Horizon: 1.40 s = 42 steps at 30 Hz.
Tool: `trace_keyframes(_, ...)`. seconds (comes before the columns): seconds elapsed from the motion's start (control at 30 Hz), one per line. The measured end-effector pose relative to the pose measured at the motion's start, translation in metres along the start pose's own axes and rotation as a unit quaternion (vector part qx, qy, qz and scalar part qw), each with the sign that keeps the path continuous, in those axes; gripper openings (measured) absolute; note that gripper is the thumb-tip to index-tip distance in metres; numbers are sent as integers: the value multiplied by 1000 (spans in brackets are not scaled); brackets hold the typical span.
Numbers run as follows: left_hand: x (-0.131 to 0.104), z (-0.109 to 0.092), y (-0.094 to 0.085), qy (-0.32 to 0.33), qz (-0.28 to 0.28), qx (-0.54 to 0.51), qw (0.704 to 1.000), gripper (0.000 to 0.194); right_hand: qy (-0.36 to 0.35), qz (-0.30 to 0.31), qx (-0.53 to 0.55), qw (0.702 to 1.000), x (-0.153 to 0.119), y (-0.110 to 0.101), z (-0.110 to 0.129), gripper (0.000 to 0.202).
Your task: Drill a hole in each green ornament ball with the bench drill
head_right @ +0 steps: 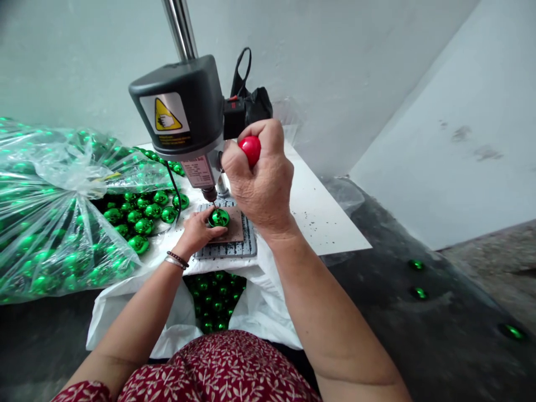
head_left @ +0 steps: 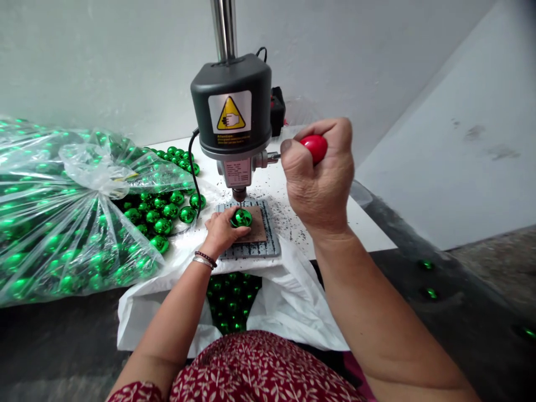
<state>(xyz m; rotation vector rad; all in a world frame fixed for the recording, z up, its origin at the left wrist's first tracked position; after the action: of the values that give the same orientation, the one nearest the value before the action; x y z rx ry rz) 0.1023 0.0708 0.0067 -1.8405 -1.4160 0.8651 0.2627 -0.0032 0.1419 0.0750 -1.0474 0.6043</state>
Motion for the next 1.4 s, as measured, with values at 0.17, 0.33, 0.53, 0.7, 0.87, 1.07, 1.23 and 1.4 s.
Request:
trace_keyframes(0.17,-1,0,2,3,11,-2,1000,64,-3,-10,3,1000,-4,-2,-1,22)
trace_keyframes(0.33,-2,3,4,3,7,-13,1000,65,-15,6,-8,1000,-13,-6,-3,19)
trace_keyframes(0.53,-2,4,6,6,3,4,1000,66,-37,-23,-31,999,-21,-7,-4,14)
trace_keyframes(0.7,-5,2,5,6,10,36,999,63,-81,-79,-34,993,-41,-3,-8,16)
trace_keyframes(0.87,-5,3,5,10,11,29,999,58,-93,-104,-26,990,-53,2,-12,17)
trace_keyframes(1.07,-2,7,7,14,18,6,1000,61,-95,-113,-27,989,-64,5,-18,16)
trace_keyframes(1.23,-1,8,8,18,17,-8,1000,60,-102,-116,-19,988,-68,7,-19,17)
trace_keyframes(1.4,0,11,12,35,15,-50,998,63,-49,-102,-3,994,-16,5,-6,20)
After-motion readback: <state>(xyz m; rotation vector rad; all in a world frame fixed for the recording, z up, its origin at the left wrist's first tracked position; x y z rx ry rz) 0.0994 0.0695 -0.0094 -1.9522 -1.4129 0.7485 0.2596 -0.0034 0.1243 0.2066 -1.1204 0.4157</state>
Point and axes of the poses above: each hand's wrist, its own x-axis towards the middle knuckle, its own y-axis out of the palm, z = x × y, the point moved 2 cm from there along x, towards the middle knuckle, and after that the axes turned 10 degrees about -y, right-handed, at the moved point
